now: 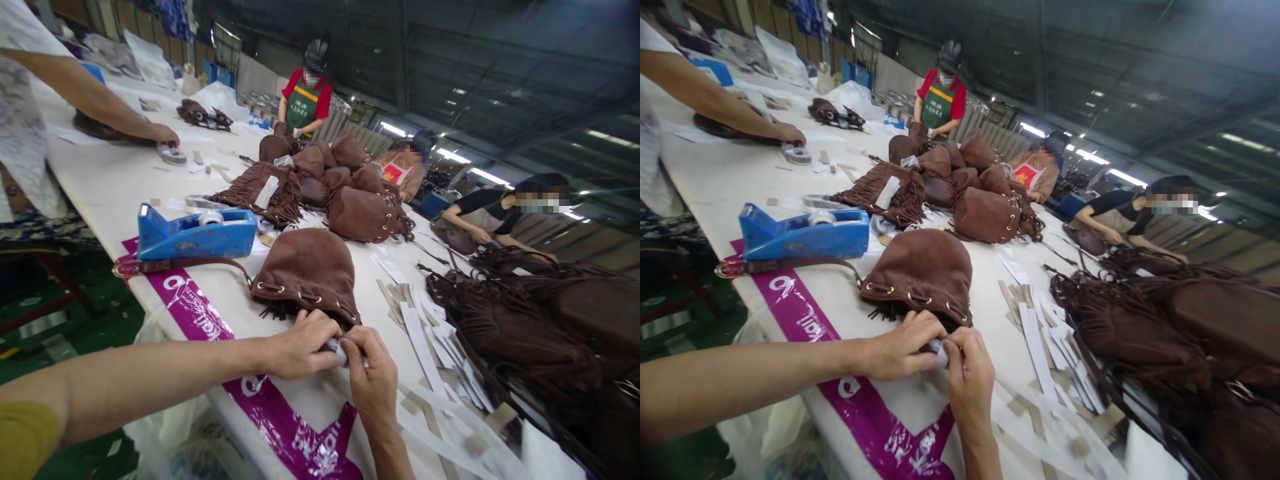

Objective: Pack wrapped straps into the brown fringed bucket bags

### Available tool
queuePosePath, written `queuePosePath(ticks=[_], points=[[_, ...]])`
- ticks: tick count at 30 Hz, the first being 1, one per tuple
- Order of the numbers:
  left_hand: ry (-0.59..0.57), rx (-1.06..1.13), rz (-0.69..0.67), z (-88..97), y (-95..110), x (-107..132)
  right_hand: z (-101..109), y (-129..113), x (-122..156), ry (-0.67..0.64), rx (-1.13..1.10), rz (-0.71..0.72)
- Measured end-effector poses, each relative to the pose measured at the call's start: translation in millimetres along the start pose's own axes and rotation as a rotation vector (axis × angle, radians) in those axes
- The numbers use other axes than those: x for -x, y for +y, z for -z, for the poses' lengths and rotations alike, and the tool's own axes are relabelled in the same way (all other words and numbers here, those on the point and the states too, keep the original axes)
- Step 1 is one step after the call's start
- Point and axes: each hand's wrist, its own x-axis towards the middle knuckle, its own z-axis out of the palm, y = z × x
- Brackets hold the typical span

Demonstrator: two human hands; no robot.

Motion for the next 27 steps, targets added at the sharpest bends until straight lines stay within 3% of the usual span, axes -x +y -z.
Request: queuePosePath(ticks=[3,9,15,22,24,27], points=[[-0.035,0.066,0.019,3.2,1.8,-4.2,1.6,-0.8,-0.6,0.022,0.028,0.058],[0.055,0.244,0.290,-6.4,7.0,-18.8,-0.5,1.7,-3.9,0.027,0.059,0.127],[0.023,0.387,0.240,-5.0,4.2,-22.5,4.3,6.5,-6.3,0.048,0.064,0.077],[0.118,0.548,0.370,-17.1,-0.9,-31.4,7.1,3.7,-10.3,0.008,0.054,0.132],[0.115,0.549,0.317,-14.5,0.4,-28.7,9.1,3.3,-11.1,0.027,0.048,0.099],[0.031,0.466,0.116,-4.9,2.9,-19.9,14.6,2.7,-12.1,0.072,0.054,0.038]])
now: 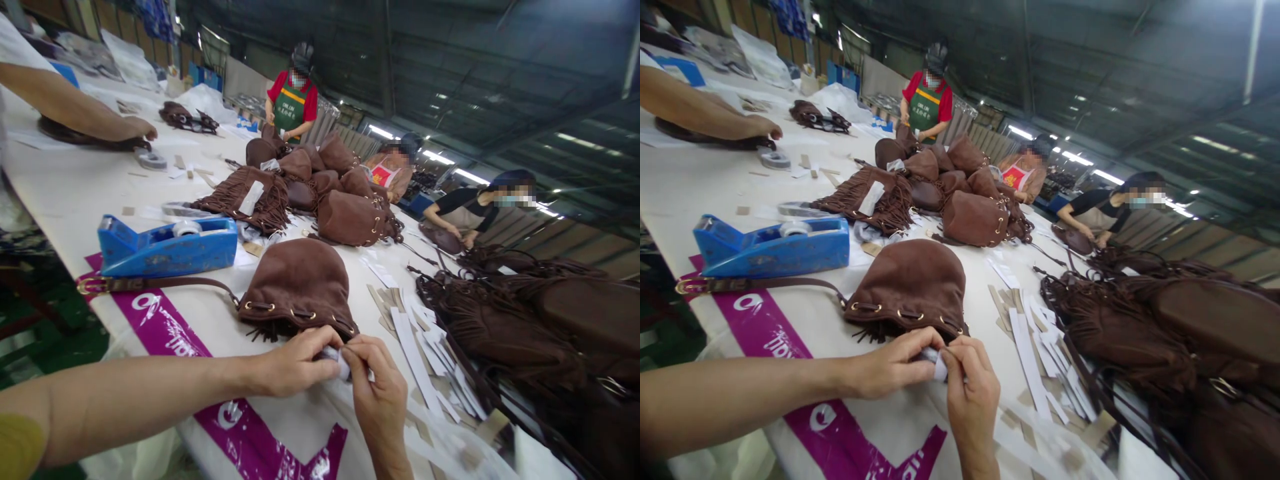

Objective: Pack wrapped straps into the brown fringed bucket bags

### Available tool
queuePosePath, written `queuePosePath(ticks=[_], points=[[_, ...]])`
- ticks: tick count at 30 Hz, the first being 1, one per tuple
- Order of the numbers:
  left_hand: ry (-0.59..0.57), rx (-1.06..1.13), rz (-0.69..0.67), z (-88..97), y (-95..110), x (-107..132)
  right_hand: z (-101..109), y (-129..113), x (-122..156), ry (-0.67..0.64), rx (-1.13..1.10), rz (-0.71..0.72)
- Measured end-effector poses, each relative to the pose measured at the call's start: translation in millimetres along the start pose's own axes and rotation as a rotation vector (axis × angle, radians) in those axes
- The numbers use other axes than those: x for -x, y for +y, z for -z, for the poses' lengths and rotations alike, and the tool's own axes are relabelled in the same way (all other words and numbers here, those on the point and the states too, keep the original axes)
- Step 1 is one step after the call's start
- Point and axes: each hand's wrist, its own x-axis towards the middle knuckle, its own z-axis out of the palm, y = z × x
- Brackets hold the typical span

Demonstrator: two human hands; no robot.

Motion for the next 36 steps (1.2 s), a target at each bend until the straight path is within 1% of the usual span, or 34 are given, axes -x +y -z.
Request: queuePosePath(ticks=[2,3,6,8,11,15,18,20,23,25,26,29,30,32,36], points=[[-0.039,-0.087,-0.106,3.5,1.6,4.4,4.3,-0.7,-1.5,0.014,0.007,-0.015],[-0.031,-0.120,-0.151,3.6,1.4,5.3,6.5,-1.4,-2.4,0.019,0.007,-0.012],[0.041,-0.148,-0.271,-1.6,-0.7,3.7,13.1,-4.4,-5.4,0.057,0.002,0.015],[0.085,-0.145,-0.314,-6.6,-1.2,1.7,17.0,-6.3,-6.5,0.105,-0.005,0.025],[0.109,-0.161,-0.336,-11.3,0.2,1.5,19.3,-7.0,-6.5,0.130,-0.041,0.019],[0.108,-0.202,-0.330,-12.6,1.1,5.4,15.0,-4.8,-5.2,0.079,-0.133,-0.044],[0.093,-0.225,-0.306,-12.1,-1.7,7.1,12.6,-2.4,-3.5,0.070,-0.176,-0.076],[0.080,-0.233,-0.302,-11.5,-3.9,6.8,14.9,-0.3,-1.7,0.077,-0.182,-0.061],[0.079,-0.249,-0.310,-10.4,-5.5,4.3,25.6,2.5,1.7,0.078,-0.167,-0.003],[0.097,-0.249,-0.279,-9.6,-5.4,2.1,34.6,2.4,4.5,0.029,-0.165,0.007],[0.108,-0.243,-0.261,-9.2,-5.3,1.1,38.5,1.5,6.1,-0.025,-0.186,-0.005],[0.129,-0.217,-0.246,-7.4,-5.1,-0.8,45.6,-3.7,10.1,-0.255,-0.331,-0.109],[0.131,-0.206,-0.245,-6.8,-5.1,-0.9,46.6,-5.7,11.0,-0.314,-0.369,-0.132],[0.109,-0.184,-0.223,-5.3,-4.9,-0.6,48.3,-9.8,11.7,-0.358,-0.371,-0.125],[0.020,-0.157,-0.169,-1.9,-4.2,-0.2,53.7,-18.2,12.2,-0.379,-0.227,0.022]])
